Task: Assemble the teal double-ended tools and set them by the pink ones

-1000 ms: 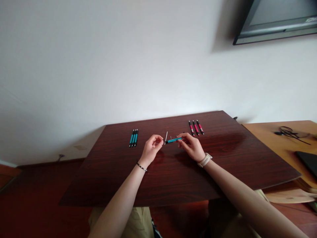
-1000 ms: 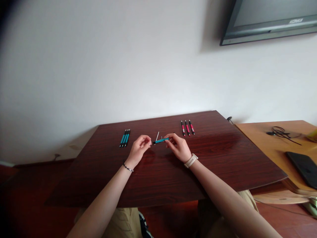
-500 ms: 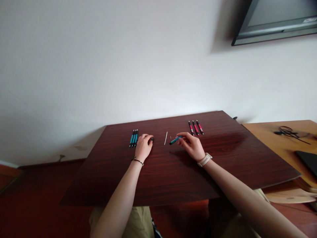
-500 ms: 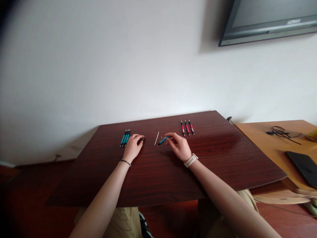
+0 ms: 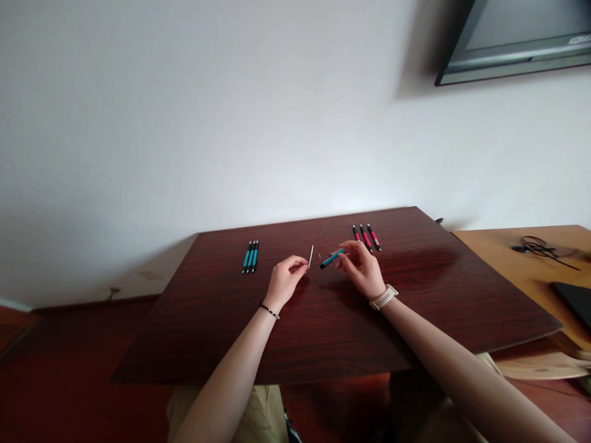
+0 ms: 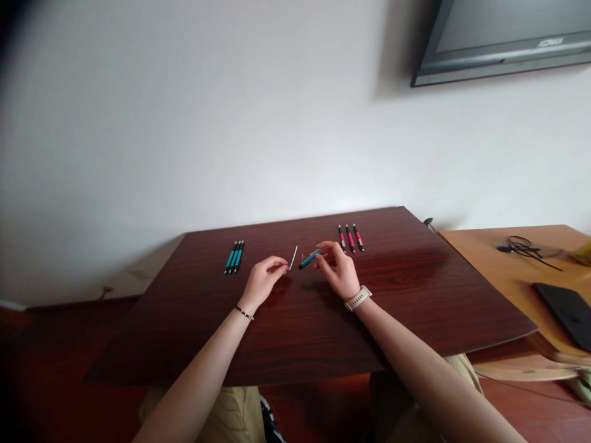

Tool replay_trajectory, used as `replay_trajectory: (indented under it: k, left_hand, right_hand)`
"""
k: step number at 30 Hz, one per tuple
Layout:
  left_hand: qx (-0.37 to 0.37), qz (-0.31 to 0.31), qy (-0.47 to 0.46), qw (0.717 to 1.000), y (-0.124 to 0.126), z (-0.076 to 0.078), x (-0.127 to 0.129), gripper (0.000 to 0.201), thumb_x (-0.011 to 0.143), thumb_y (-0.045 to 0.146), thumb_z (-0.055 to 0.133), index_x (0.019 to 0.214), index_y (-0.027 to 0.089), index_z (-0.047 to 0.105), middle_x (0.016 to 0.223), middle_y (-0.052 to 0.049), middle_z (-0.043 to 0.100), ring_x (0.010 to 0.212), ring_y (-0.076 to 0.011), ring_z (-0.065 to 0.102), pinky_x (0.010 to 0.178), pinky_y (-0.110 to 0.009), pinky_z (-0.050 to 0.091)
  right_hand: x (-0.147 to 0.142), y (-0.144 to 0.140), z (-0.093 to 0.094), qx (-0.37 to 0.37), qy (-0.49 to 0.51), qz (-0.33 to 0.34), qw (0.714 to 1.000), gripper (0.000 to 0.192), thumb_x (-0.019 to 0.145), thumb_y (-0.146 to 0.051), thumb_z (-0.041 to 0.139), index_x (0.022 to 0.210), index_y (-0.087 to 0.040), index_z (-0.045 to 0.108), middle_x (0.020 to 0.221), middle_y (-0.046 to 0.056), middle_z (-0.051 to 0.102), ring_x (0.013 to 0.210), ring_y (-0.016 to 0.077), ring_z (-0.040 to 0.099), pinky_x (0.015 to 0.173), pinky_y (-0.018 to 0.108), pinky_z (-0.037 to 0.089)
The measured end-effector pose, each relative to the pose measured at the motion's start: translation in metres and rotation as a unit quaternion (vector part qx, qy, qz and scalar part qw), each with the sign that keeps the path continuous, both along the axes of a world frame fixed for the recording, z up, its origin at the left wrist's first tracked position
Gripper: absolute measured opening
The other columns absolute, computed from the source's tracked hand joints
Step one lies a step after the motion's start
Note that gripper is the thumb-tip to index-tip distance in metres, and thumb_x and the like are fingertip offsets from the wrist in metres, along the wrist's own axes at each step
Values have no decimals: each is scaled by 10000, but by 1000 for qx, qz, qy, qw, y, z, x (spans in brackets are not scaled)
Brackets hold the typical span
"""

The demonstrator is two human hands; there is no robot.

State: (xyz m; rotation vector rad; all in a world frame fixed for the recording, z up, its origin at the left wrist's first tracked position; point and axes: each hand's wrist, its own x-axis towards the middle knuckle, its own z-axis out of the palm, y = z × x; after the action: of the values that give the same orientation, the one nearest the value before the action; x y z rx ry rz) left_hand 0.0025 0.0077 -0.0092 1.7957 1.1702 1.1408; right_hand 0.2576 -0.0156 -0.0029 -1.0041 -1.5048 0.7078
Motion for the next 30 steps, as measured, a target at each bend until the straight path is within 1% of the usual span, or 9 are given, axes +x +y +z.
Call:
replay_trajectory:
  k: [2,4,9,16,24,30]
  left_hand:
    - [-51,-30,-68,996,-3,2,7,171,937,355,744,1004,198,759,1007,-81,819,918,-237,780,871,-366,597]
    - [-93,-47,-113,988,-5,4,11,214,926,373,759,1020,182,741,1019,-102,825,918,-239,788,854,-362,601]
    - [-153,-74,-135,976,-9,5,13,277,928,420,766,1044,172,723,1054,-130,832,891,-229,791,766,-323,571]
    - [-175,-103,-141,969,-14,6,19,304,936,454,765,1041,173,718,1061,-134,833,874,-221,787,762,-322,556]
    - [-188,-100,-145,966,-15,8,20,300,922,441,775,1034,169,712,1054,-136,834,856,-213,781,766,-319,550]
    - [-187,-102,-148,966,-15,8,20,303,911,442,778,1029,171,710,1038,-134,834,832,-205,771,758,-318,545]
  right_hand:
    - [0,1,-1,1,20,-4,1000,356,1017,-526,680,1205,-247,561,929,47,754,746,199,756,663,313,601]
    - [0,1,-1,-1,37,-7,999,373,1005,-544,692,1185,-253,543,907,36,741,728,195,748,638,304,590]
    - [0,1,-1,-4,58,-6,998,379,990,-561,711,1141,-259,537,881,28,731,716,191,737,625,296,580]
    - [-1,0,0,-7,65,0,998,377,980,-556,727,1116,-259,538,891,35,736,722,194,736,632,299,587]
    - [-1,1,-2,-5,61,8,998,342,989,-520,730,1111,-258,547,894,30,737,722,189,738,649,302,585]
    - [0,2,-3,0,39,7,999,352,993,-544,716,1105,-258,543,862,27,742,715,198,745,673,322,595]
